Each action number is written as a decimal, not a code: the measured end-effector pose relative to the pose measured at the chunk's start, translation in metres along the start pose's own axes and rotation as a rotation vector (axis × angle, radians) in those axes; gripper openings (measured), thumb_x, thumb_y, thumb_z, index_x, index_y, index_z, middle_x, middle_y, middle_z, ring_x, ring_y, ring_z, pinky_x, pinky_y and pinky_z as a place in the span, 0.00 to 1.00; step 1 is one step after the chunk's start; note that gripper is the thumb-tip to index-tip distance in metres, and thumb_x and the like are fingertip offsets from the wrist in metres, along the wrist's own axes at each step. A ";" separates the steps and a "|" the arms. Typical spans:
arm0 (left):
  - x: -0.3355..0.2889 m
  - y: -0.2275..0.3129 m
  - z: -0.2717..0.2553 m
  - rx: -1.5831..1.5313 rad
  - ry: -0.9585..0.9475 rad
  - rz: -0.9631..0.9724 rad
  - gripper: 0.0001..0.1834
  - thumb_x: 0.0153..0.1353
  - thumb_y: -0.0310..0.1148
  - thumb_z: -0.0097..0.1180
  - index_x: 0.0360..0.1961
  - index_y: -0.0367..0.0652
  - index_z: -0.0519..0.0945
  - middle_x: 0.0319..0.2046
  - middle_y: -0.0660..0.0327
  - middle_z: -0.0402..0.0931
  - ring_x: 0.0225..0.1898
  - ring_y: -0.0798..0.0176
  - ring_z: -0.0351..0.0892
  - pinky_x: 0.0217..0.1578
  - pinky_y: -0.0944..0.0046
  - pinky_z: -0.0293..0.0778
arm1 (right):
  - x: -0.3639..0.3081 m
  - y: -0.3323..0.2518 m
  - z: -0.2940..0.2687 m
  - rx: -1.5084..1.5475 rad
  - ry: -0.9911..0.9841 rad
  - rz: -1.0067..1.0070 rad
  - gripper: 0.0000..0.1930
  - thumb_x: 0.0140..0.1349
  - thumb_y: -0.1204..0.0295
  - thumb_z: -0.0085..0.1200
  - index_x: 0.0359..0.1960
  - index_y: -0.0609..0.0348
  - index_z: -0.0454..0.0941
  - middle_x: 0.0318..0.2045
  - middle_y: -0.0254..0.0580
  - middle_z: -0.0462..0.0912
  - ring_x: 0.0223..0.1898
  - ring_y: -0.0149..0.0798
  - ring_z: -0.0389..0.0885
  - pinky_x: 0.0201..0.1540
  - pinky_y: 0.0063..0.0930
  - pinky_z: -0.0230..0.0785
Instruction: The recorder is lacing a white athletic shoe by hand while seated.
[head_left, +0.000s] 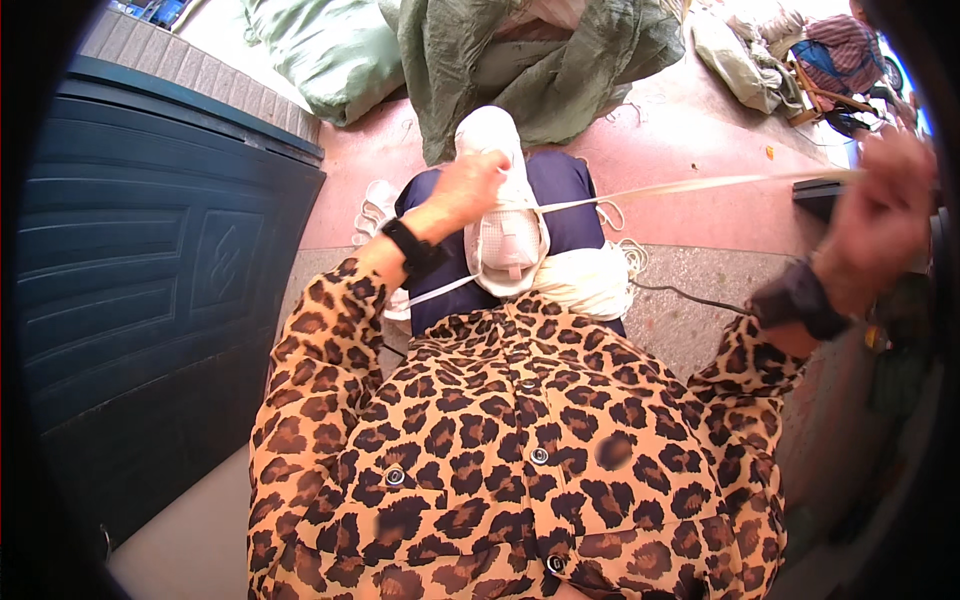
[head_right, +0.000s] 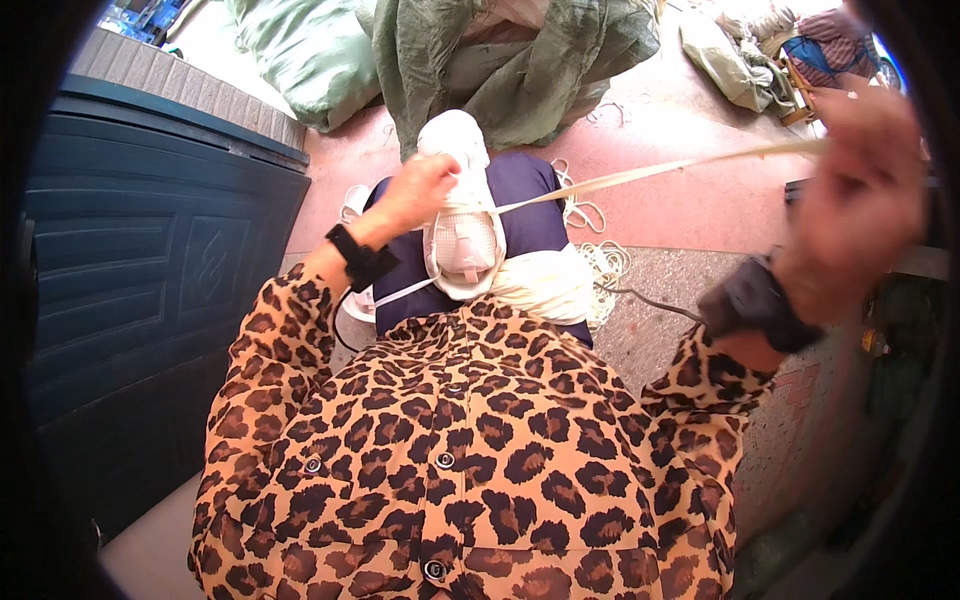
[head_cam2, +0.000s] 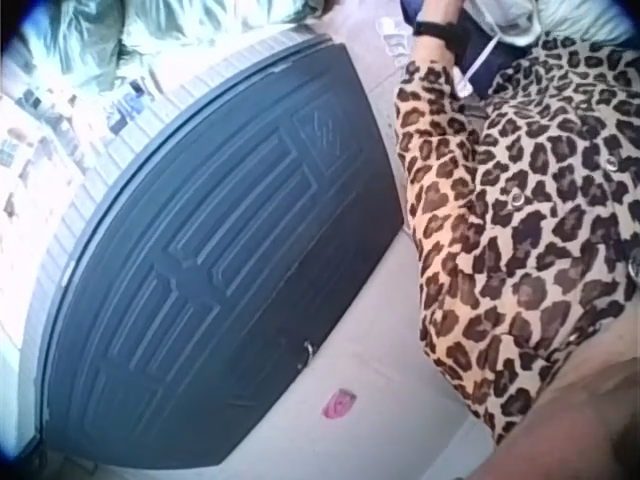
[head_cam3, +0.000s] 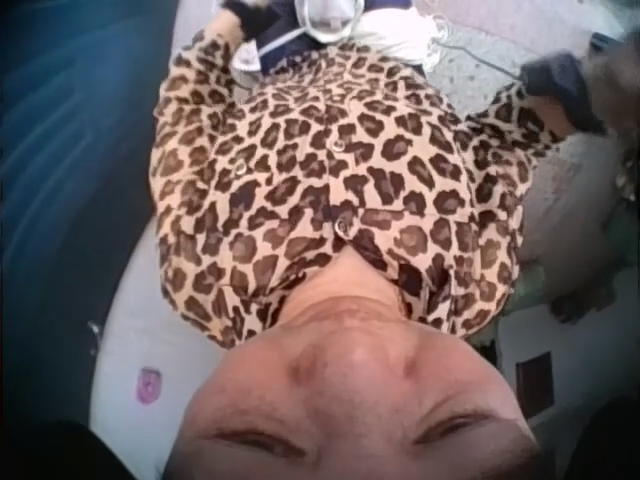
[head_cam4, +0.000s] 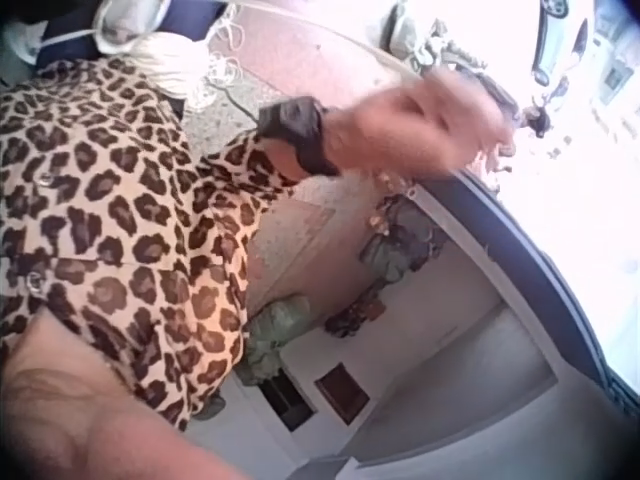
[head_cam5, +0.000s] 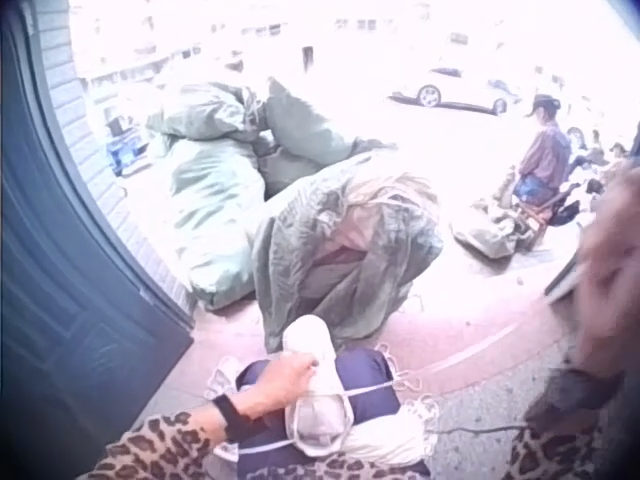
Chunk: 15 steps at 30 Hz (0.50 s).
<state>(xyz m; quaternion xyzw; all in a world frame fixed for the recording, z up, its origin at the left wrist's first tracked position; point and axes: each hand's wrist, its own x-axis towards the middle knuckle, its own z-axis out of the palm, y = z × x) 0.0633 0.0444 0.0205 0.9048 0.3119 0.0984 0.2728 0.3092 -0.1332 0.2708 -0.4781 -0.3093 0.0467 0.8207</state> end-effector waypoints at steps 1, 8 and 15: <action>-0.010 -0.010 -0.005 -0.016 0.009 -0.043 0.10 0.53 0.29 0.49 0.36 0.39 0.75 0.29 0.53 0.76 0.33 0.51 0.74 0.37 0.57 0.69 | -0.014 0.027 0.000 0.037 -0.203 0.159 0.09 0.64 0.73 0.35 0.23 0.54 0.60 0.17 0.29 0.53 0.18 0.24 0.49 0.20 0.17 0.44; -0.045 -0.033 -0.009 -0.072 -0.100 -0.068 0.19 0.53 0.30 0.51 0.48 0.44 0.69 0.28 0.59 0.75 0.40 0.54 0.66 0.44 0.57 0.63 | -0.180 0.189 0.024 -0.358 -1.012 0.931 0.09 0.57 0.68 0.51 0.30 0.61 0.78 0.19 0.27 0.74 0.21 0.21 0.68 0.25 0.19 0.62; -0.050 -0.034 -0.019 -0.351 -0.039 -0.166 0.17 0.56 0.28 0.50 0.48 0.41 0.68 0.16 0.68 0.66 0.18 0.73 0.62 0.21 0.71 0.61 | -0.232 0.222 0.043 -0.597 -1.087 0.581 0.09 0.53 0.73 0.44 0.27 0.66 0.75 0.22 0.60 0.75 0.26 0.55 0.76 0.32 0.41 0.67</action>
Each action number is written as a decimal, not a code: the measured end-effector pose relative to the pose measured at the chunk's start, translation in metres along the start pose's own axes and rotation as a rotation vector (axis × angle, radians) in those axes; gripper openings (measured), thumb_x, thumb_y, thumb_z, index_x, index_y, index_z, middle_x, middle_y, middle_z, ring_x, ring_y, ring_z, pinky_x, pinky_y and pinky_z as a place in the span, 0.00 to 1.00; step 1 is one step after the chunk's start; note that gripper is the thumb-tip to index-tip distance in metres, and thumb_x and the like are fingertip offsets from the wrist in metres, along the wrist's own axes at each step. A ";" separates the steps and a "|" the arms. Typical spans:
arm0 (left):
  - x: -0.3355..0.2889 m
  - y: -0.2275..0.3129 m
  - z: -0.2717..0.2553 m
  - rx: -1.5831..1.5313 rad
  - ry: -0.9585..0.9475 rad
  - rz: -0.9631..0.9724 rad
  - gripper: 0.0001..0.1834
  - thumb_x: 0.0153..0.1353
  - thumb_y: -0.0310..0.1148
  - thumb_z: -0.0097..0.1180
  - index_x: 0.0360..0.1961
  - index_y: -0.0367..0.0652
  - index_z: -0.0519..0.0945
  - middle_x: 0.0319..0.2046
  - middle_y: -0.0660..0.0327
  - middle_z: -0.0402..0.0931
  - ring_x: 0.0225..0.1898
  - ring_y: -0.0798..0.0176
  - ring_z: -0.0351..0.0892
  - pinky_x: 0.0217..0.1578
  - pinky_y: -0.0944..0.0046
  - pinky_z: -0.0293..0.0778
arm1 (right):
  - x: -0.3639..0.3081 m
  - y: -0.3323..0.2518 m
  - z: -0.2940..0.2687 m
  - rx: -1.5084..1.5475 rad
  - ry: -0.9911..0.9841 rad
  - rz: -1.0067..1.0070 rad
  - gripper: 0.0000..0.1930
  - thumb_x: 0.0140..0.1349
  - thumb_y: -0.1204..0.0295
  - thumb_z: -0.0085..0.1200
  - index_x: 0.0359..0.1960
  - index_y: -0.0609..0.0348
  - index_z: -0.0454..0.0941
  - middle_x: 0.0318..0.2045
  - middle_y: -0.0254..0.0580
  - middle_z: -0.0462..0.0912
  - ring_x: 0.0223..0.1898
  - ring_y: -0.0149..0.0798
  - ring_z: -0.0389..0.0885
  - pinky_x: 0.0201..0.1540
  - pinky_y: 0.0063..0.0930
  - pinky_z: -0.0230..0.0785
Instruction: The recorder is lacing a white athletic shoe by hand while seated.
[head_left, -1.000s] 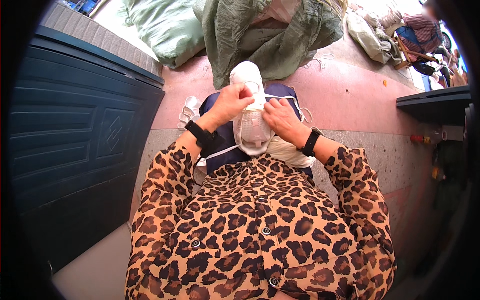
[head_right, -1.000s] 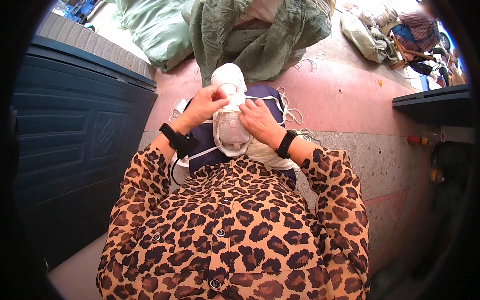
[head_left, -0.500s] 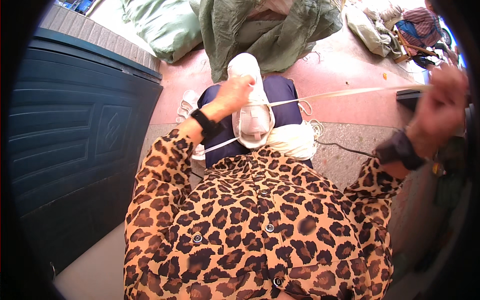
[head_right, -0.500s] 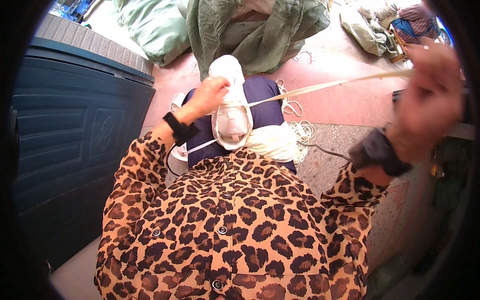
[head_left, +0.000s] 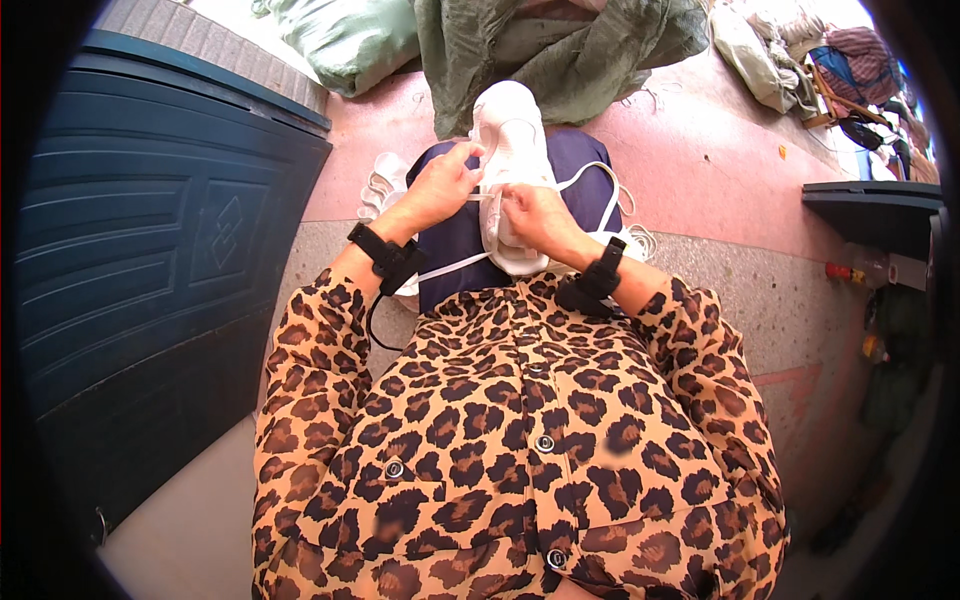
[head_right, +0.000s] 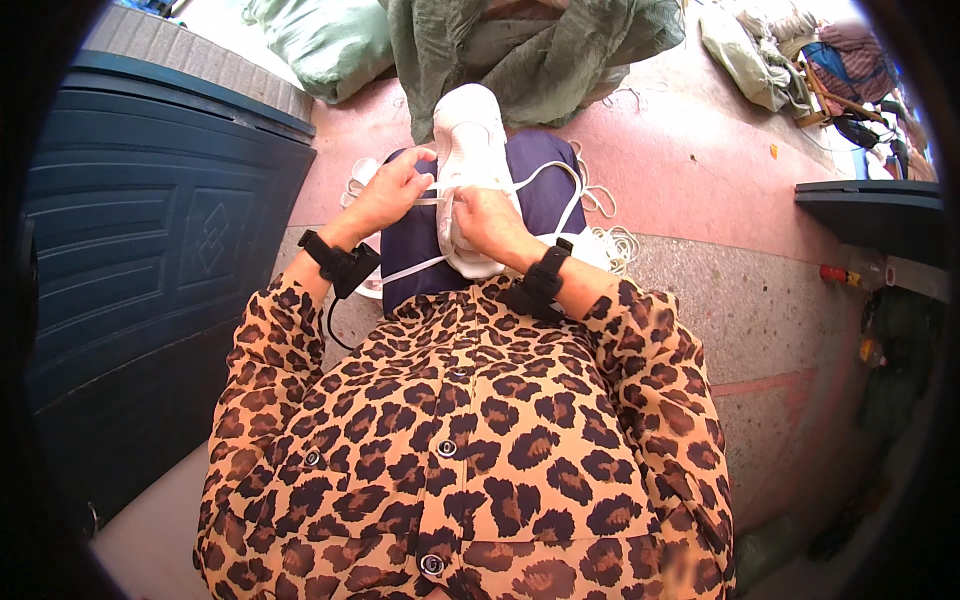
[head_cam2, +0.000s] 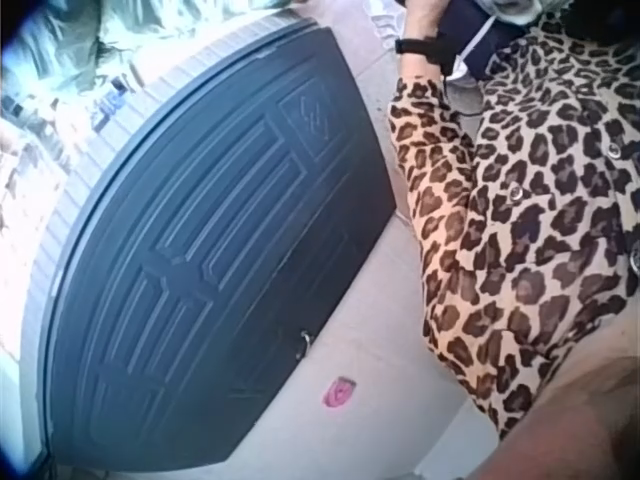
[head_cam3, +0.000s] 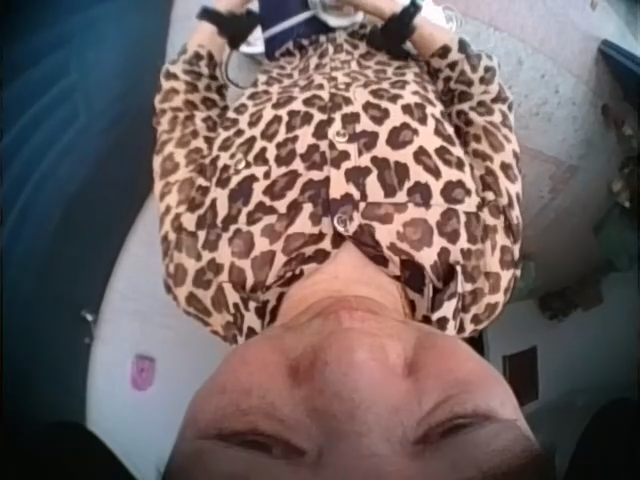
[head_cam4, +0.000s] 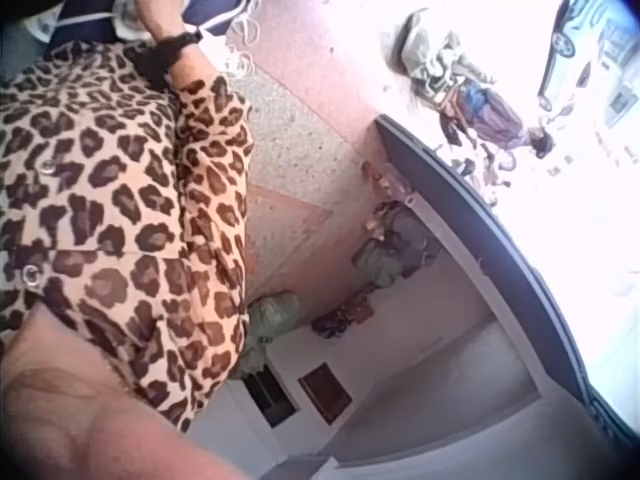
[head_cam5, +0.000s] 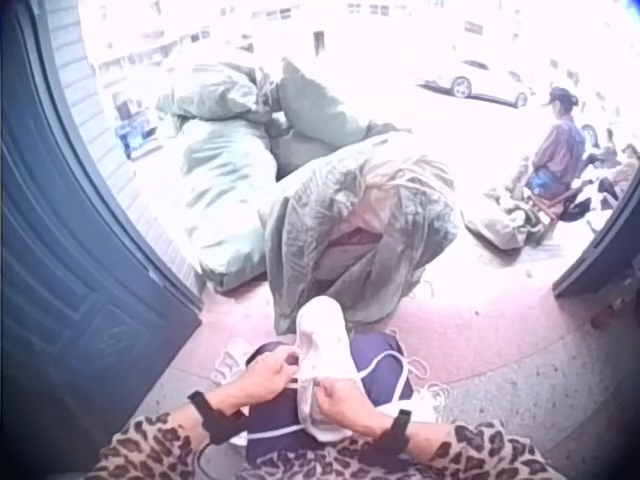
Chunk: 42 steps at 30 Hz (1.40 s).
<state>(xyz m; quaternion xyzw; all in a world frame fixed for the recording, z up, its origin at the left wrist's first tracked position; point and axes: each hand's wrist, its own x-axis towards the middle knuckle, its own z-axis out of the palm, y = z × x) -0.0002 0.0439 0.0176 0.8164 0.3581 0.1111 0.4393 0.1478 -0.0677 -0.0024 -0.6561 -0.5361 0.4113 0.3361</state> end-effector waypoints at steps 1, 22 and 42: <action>-0.002 0.002 -0.002 -0.003 -0.004 -0.002 0.17 0.56 0.28 0.50 0.48 0.41 0.68 0.16 0.68 0.66 0.18 0.73 0.62 0.21 0.71 0.61 | 0.001 0.002 0.003 0.000 -0.001 0.005 0.09 0.53 0.73 0.44 0.27 0.66 0.75 0.22 0.60 0.75 0.26 0.55 0.76 0.32 0.41 0.67; 0.006 0.015 0.024 0.139 0.097 0.073 0.11 0.58 0.29 0.47 0.39 0.33 0.74 0.35 0.57 0.75 0.36 0.66 0.74 0.40 0.67 0.68 | -0.139 -0.148 -0.287 1.402 -0.187 -0.626 0.08 0.62 0.77 0.35 0.33 0.74 0.63 0.08 0.24 0.53 0.07 0.17 0.48 0.09 0.14 0.40; -0.030 0.033 -0.180 -1.283 0.029 0.283 0.10 0.63 0.32 0.42 0.25 0.41 0.67 0.16 0.65 0.60 0.23 0.69 0.60 0.30 0.67 0.61 | -0.016 0.023 -0.101 -0.005 0.119 0.045 0.14 0.56 0.63 0.50 0.36 0.61 0.76 0.25 0.38 0.79 0.26 0.35 0.75 0.30 0.27 0.67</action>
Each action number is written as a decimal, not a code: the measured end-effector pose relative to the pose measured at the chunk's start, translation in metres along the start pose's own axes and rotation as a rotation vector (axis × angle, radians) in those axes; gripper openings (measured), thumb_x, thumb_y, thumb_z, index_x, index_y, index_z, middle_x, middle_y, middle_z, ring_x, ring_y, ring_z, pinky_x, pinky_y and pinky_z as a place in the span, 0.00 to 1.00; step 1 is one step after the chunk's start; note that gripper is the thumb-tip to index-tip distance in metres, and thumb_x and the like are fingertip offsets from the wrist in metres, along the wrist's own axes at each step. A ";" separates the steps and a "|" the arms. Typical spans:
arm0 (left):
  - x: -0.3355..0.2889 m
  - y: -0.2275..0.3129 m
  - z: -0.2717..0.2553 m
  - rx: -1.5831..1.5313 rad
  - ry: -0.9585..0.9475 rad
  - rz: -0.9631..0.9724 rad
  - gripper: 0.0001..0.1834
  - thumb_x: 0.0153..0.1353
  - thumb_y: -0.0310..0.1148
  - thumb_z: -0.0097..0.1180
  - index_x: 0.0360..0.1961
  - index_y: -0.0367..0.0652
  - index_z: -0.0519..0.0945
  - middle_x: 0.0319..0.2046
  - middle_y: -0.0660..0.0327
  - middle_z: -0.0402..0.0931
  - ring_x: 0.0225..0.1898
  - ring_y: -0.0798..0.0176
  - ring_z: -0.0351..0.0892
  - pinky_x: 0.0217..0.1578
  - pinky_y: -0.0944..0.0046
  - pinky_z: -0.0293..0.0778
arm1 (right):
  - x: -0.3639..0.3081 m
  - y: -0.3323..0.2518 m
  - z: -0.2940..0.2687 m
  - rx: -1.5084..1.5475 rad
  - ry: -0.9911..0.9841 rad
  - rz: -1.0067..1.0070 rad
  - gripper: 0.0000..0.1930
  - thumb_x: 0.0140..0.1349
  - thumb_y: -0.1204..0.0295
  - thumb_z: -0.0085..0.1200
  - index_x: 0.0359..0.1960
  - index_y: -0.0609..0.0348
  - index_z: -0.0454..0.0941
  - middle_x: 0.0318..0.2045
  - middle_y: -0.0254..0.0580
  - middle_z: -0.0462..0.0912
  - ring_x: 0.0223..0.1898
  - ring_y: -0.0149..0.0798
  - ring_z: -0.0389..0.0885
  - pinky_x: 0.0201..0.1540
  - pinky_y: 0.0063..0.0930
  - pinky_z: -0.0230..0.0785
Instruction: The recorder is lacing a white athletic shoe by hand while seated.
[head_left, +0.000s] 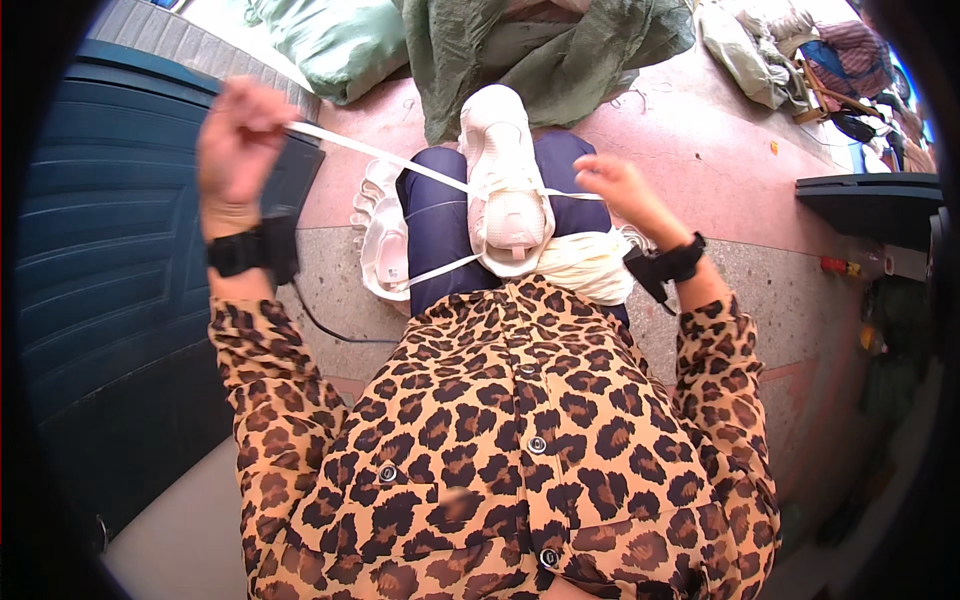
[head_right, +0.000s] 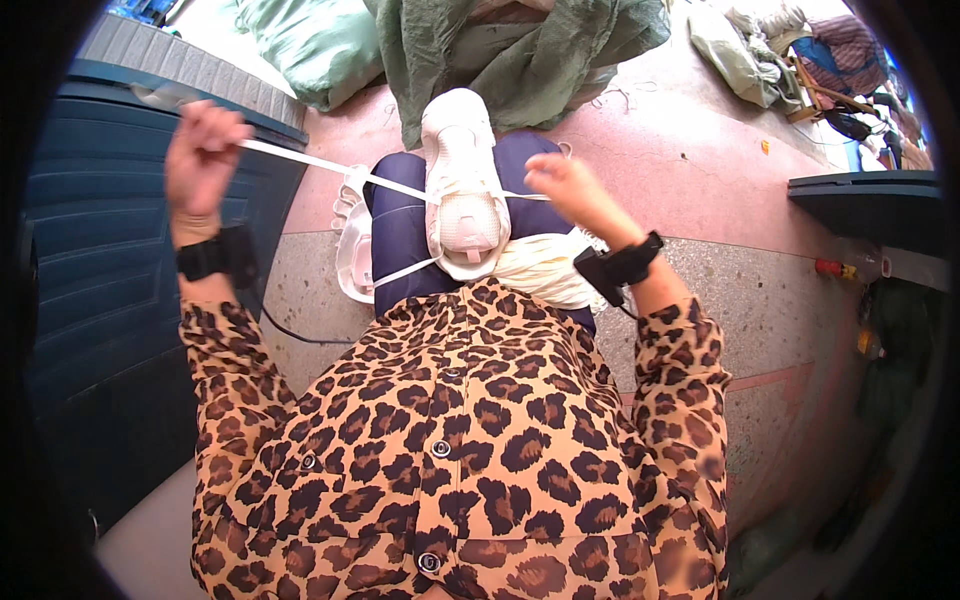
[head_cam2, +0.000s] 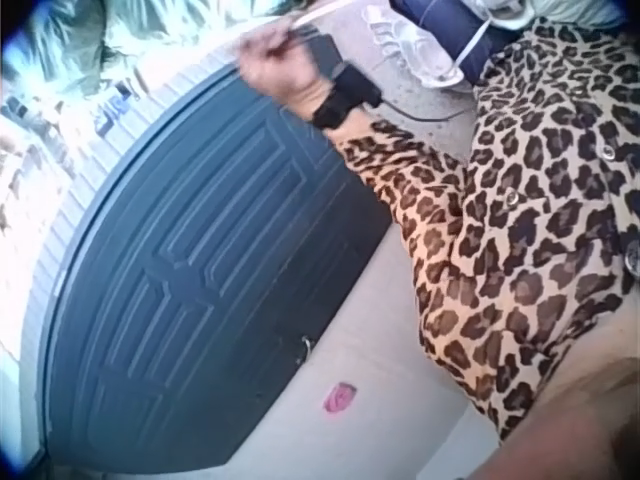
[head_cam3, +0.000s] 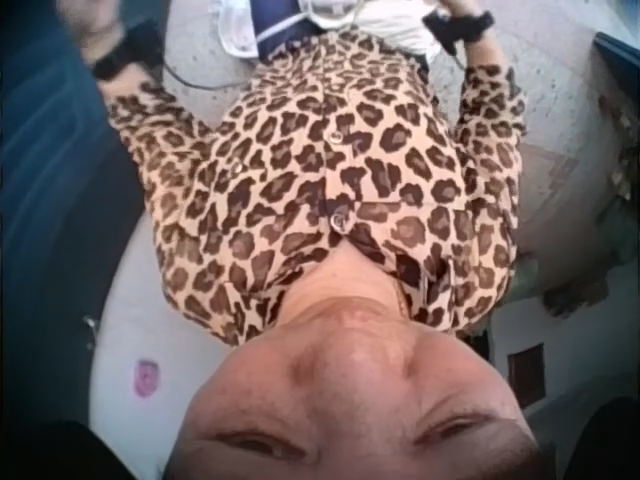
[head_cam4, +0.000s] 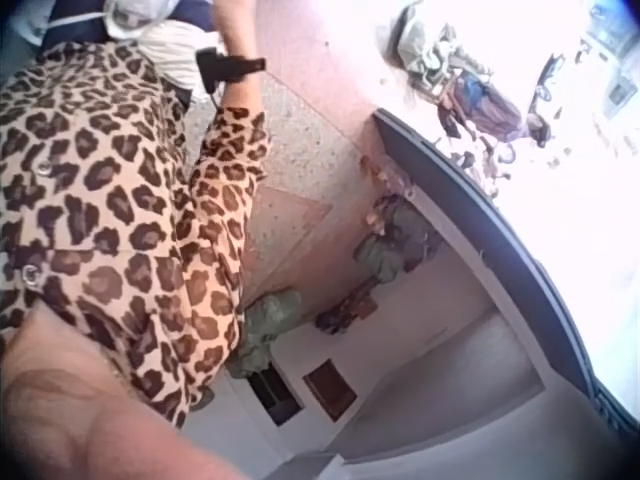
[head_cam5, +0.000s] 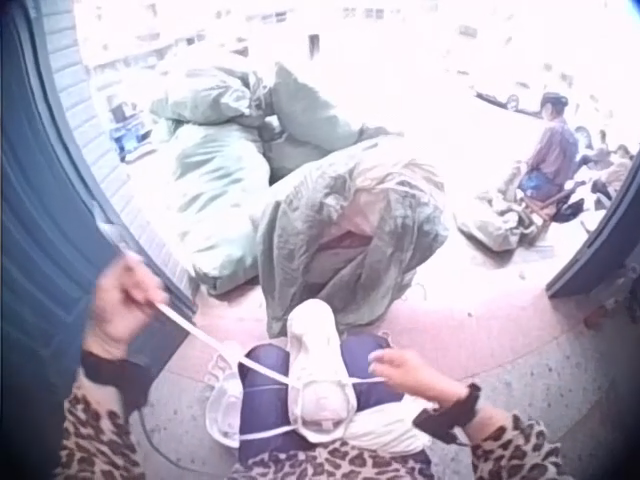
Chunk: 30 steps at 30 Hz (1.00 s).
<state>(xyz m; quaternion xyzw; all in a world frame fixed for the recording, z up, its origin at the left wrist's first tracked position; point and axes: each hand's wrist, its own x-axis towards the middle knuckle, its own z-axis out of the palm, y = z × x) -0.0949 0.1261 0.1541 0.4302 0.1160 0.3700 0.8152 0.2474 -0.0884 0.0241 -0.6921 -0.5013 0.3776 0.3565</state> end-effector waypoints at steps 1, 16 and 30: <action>-0.008 0.026 -0.008 -0.105 0.092 0.084 0.10 0.63 0.33 0.42 0.24 0.42 0.66 0.16 0.67 0.55 0.21 0.69 0.55 0.28 0.68 0.57 | -0.003 0.006 0.018 -0.142 -0.023 -0.025 0.15 0.56 0.63 0.49 0.36 0.63 0.76 0.27 0.45 0.80 0.29 0.42 0.78 0.33 0.32 0.69; -0.016 -0.180 0.024 1.141 0.118 -0.334 0.12 0.60 0.33 0.46 0.37 0.35 0.77 0.33 0.61 0.76 0.35 0.69 0.72 0.38 0.70 0.68 | -0.039 -0.011 0.042 -0.548 -0.107 -0.205 0.12 0.57 0.65 0.47 0.23 0.61 0.70 0.17 0.50 0.75 0.22 0.52 0.76 0.26 0.41 0.67; -0.035 -0.223 0.071 1.890 -0.133 0.018 0.05 0.42 0.23 0.50 0.24 0.35 0.75 0.28 0.51 0.68 0.37 0.51 0.67 0.33 0.59 0.71 | -0.034 0.008 0.031 -0.408 -0.087 -0.115 0.13 0.57 0.65 0.47 0.23 0.63 0.72 0.20 0.52 0.75 0.25 0.51 0.76 0.28 0.38 0.66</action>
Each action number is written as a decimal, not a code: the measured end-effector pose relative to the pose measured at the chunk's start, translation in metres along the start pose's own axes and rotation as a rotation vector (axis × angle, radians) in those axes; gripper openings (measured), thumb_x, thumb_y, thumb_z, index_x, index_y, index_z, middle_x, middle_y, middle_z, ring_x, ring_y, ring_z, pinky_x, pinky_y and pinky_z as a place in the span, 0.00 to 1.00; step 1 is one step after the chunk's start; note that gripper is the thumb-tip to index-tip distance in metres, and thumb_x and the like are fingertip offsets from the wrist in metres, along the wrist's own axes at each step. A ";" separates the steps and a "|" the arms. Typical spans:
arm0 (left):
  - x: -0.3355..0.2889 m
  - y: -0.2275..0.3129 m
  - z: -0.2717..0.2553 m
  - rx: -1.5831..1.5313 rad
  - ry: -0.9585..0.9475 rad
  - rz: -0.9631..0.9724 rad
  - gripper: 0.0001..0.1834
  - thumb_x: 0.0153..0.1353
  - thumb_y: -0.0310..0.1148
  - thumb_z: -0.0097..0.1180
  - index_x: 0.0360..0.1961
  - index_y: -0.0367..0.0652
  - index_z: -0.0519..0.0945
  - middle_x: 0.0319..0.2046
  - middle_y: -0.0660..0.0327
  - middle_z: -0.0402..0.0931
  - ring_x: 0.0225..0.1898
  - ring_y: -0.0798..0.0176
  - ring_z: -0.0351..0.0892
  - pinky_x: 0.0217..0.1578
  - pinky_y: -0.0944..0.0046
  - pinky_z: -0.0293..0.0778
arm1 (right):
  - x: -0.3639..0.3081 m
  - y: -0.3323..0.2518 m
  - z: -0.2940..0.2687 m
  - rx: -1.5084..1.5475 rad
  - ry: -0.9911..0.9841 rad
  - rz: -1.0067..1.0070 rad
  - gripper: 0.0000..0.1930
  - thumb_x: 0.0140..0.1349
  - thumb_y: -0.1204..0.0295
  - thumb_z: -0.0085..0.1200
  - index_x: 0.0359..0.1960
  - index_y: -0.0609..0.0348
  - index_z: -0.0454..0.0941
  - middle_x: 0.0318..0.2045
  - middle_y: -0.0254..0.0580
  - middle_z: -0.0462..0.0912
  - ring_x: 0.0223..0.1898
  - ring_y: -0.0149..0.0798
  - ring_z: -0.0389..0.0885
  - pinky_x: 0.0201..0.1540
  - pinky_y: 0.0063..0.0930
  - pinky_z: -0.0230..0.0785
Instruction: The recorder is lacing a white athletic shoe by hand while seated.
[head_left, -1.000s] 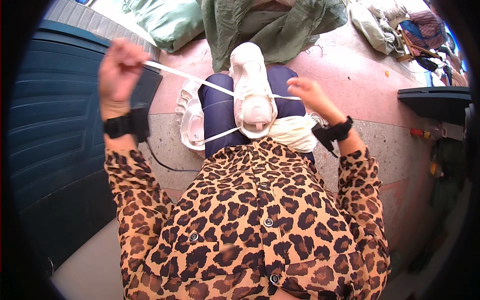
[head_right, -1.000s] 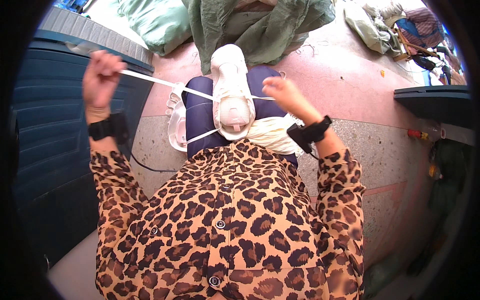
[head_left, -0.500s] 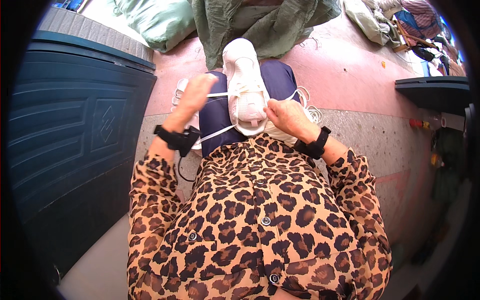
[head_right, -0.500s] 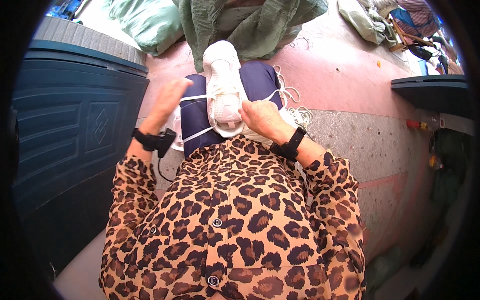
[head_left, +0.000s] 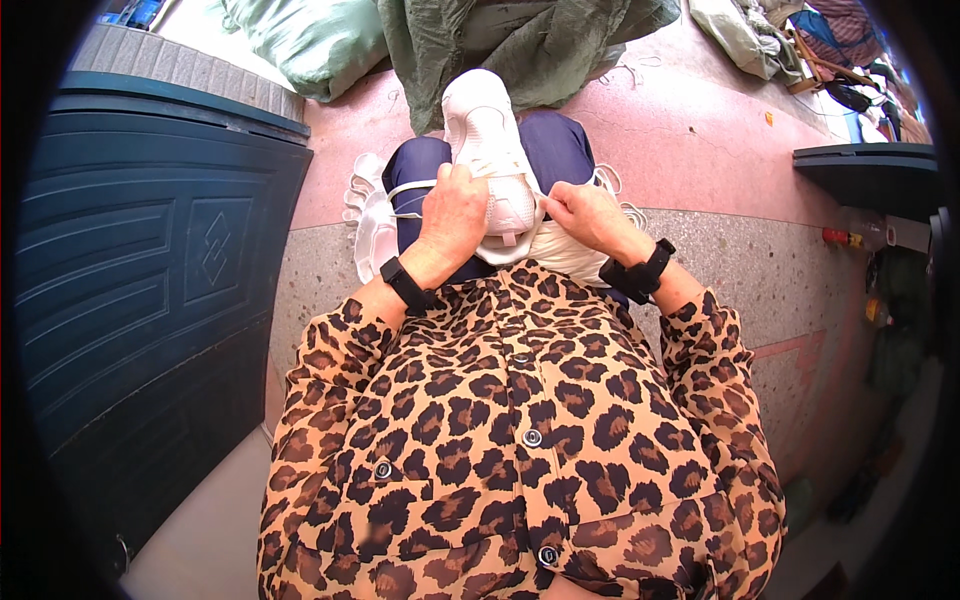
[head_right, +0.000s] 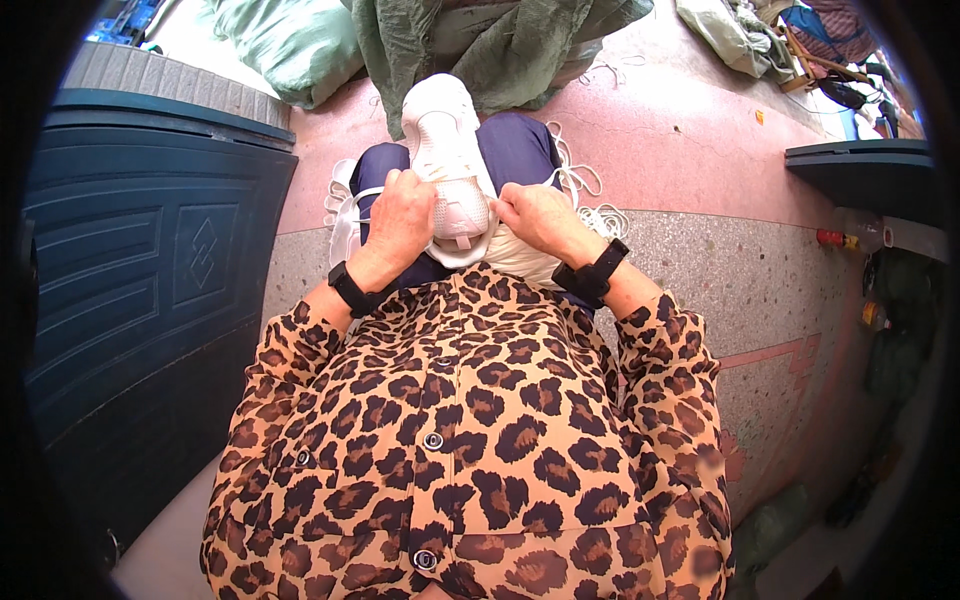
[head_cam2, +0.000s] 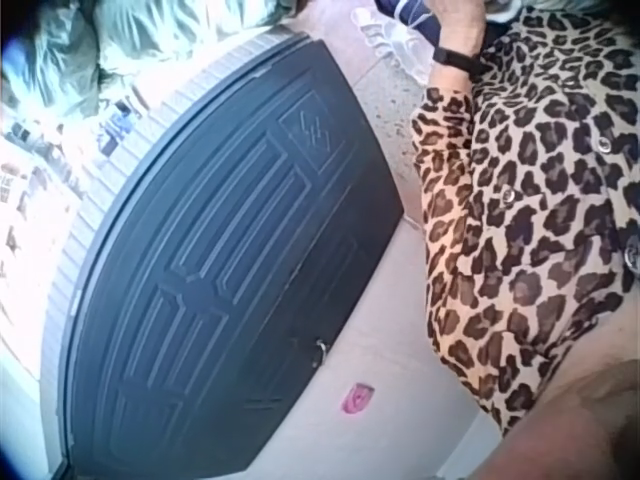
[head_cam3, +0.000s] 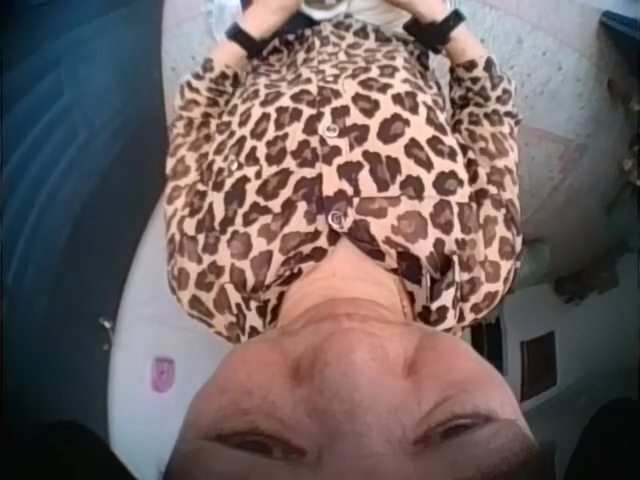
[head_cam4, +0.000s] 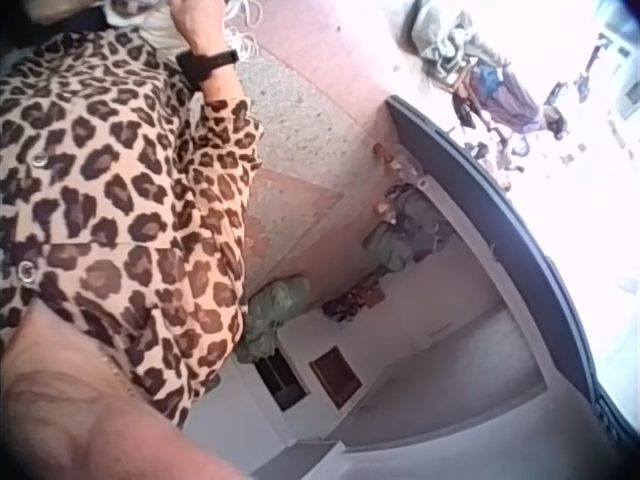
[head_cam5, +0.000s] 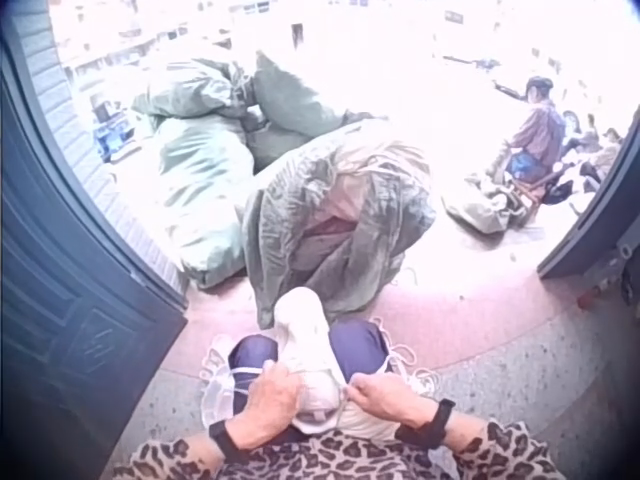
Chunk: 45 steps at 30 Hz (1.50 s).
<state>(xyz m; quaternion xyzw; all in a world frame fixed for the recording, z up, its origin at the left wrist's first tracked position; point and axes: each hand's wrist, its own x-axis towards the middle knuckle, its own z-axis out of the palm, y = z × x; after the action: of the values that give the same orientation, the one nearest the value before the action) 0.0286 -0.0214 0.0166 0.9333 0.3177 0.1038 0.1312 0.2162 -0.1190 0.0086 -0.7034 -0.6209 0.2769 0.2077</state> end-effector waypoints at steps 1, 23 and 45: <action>-0.001 0.000 0.000 0.005 -0.037 -0.026 0.05 0.42 0.23 0.50 0.24 0.35 0.75 0.28 0.51 0.68 0.37 0.51 0.67 0.33 0.59 0.71 | 0.000 0.000 -0.001 0.003 -0.002 -0.001 0.13 0.57 0.65 0.47 0.23 0.63 0.72 0.20 0.52 0.75 0.25 0.51 0.76 0.28 0.38 0.66; 0.009 0.004 0.011 -0.425 -0.011 -0.247 0.11 0.50 0.23 0.48 0.37 0.33 0.74 0.24 0.50 0.76 0.29 0.54 0.78 0.32 0.60 0.71 | 0.018 -0.024 0.016 0.348 0.136 -0.036 0.16 0.52 0.78 0.46 0.45 0.63 0.69 0.31 0.50 0.79 0.36 0.50 0.78 0.39 0.36 0.69; 0.023 0.009 -0.009 -0.370 -0.180 -0.068 0.12 0.57 0.38 0.50 0.27 0.41 0.77 0.19 0.50 0.74 0.23 0.48 0.75 0.24 0.55 0.68 | 0.030 -0.039 -0.048 1.047 -0.135 0.344 0.12 0.61 0.62 0.45 0.38 0.58 0.71 0.22 0.25 0.68 0.16 0.18 0.58 0.16 0.13 0.51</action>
<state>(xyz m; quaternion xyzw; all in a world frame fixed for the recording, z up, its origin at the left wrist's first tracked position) 0.0491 -0.0128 0.0305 0.8876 0.3113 0.0720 0.3319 0.2198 -0.0815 0.0657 -0.5781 -0.2884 0.6229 0.4411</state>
